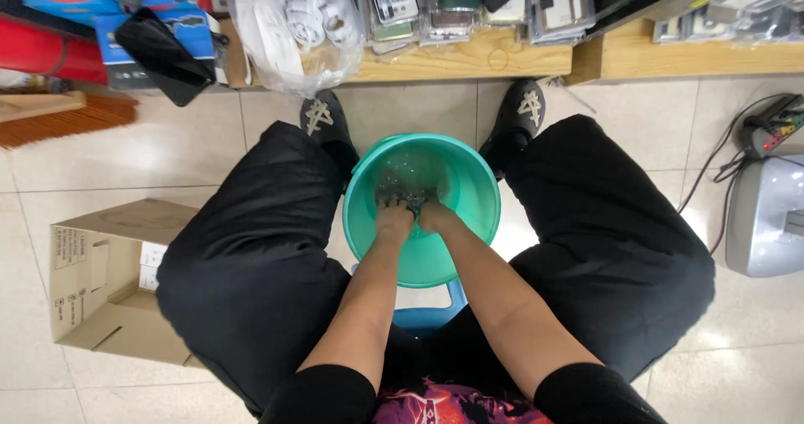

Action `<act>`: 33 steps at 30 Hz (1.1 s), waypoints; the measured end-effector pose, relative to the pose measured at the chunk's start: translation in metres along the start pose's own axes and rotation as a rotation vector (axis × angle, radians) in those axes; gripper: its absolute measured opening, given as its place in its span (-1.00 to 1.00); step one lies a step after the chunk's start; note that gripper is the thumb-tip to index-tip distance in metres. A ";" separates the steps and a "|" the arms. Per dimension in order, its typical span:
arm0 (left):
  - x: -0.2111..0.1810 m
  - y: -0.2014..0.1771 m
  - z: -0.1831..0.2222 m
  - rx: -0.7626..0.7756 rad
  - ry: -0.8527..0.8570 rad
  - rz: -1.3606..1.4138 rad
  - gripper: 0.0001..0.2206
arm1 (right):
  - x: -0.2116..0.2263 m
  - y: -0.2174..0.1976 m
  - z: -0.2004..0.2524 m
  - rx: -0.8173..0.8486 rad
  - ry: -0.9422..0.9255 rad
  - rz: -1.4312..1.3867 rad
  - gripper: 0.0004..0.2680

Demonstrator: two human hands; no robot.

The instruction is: The person sits on a low stool and washes a grey cloth in a green bucket of water, wringing it out and hanging it on a shelf. Then, the person picks up a small white box, opens it, and removes a white cable and a small white device.

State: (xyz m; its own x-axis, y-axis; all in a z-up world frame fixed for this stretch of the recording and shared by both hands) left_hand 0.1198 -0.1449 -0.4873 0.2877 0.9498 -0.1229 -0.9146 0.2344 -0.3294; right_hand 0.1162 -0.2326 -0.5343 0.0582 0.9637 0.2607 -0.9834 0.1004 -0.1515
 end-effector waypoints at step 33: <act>0.004 -0.038 0.008 -0.628 0.232 1.590 -0.69 | -0.006 -0.091 0.092 -0.975 -0.033 -1.235 -0.55</act>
State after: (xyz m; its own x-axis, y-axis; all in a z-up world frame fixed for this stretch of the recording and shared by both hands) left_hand 0.1530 -0.1486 -0.4676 -0.6337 0.0917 -0.7681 -0.0949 -0.9947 -0.0404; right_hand 0.1896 -0.2703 -0.4343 0.6935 0.1642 0.7015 0.1529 0.9180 -0.3660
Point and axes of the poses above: each hand's wrist, its own z-axis away from the middle knuckle, its own y-axis out of the palm, x = y × z, the point moved 7 cm from there along -z, towards the middle knuckle, and after that the axes turned 11 degrees about x, right-handed, at the moved point
